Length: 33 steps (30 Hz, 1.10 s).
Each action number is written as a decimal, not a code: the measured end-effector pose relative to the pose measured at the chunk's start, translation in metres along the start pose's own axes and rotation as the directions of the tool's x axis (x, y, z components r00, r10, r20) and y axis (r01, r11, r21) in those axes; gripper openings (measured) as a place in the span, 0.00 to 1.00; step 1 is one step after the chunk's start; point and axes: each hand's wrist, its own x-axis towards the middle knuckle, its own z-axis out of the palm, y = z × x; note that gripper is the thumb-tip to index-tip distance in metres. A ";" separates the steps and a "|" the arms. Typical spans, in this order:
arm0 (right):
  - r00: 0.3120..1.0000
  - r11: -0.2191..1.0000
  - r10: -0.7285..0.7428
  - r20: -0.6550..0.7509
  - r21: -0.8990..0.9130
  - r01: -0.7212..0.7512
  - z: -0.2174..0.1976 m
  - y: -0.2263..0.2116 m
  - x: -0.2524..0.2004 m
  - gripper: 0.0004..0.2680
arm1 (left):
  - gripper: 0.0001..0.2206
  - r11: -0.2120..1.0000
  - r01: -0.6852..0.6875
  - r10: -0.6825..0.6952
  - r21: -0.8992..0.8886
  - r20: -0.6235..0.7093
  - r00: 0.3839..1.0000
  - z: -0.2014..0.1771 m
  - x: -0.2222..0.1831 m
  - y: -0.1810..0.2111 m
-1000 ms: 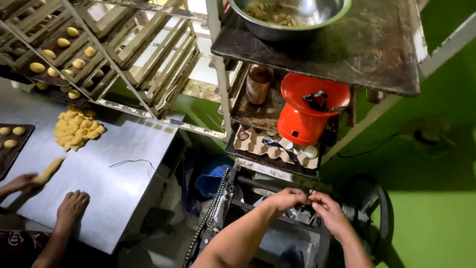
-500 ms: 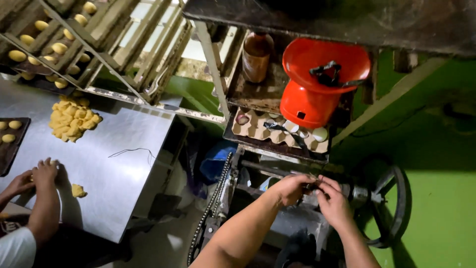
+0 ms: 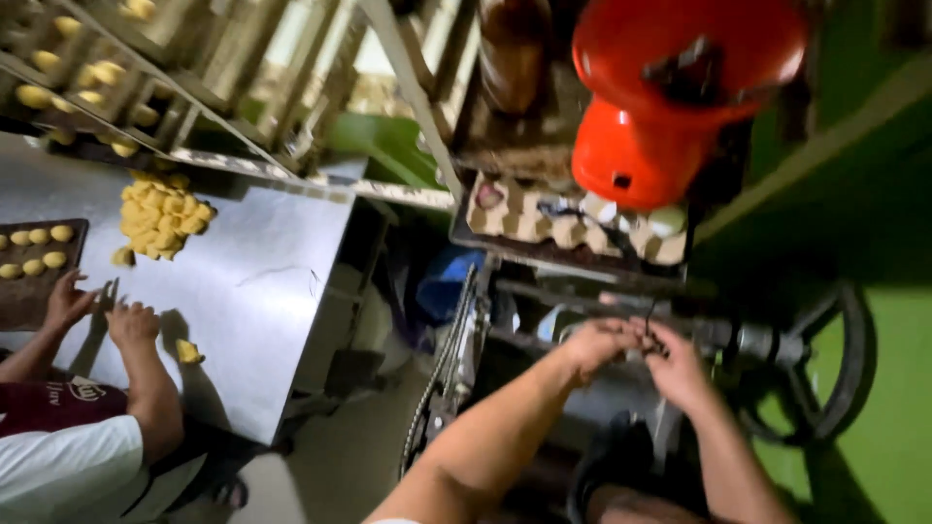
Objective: Adjusting a thin wire or string component on a bakery production machine
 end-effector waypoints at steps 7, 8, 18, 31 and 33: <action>0.992 0.983 -0.050 0.113 0.180 0.029 -0.009 -0.013 -0.003 0.16 | 0.22 0.989 0.116 -0.099 -0.092 0.165 0.981 0.001 -0.002 0.018; 0.985 0.991 -0.052 0.163 0.131 0.031 -0.010 -0.003 -0.005 0.17 | 0.24 0.980 0.161 -0.134 -0.114 0.215 0.967 0.005 -0.005 0.022; 0.974 0.749 0.223 0.045 0.632 -0.201 -0.012 -0.067 -0.046 0.14 | 0.20 0.978 0.148 -0.109 -0.147 0.244 0.964 -0.016 -0.069 0.064; 0.938 0.708 0.341 -0.060 0.673 -0.215 0.003 -0.038 -0.063 0.09 | 0.06 0.978 -0.162 0.125 0.132 0.254 0.959 -0.028 -0.068 0.047; 0.929 0.713 0.363 -0.078 0.664 -0.223 0.002 -0.040 -0.064 0.08 | 0.05 0.951 -0.235 0.184 0.200 0.244 0.952 -0.027 -0.065 0.041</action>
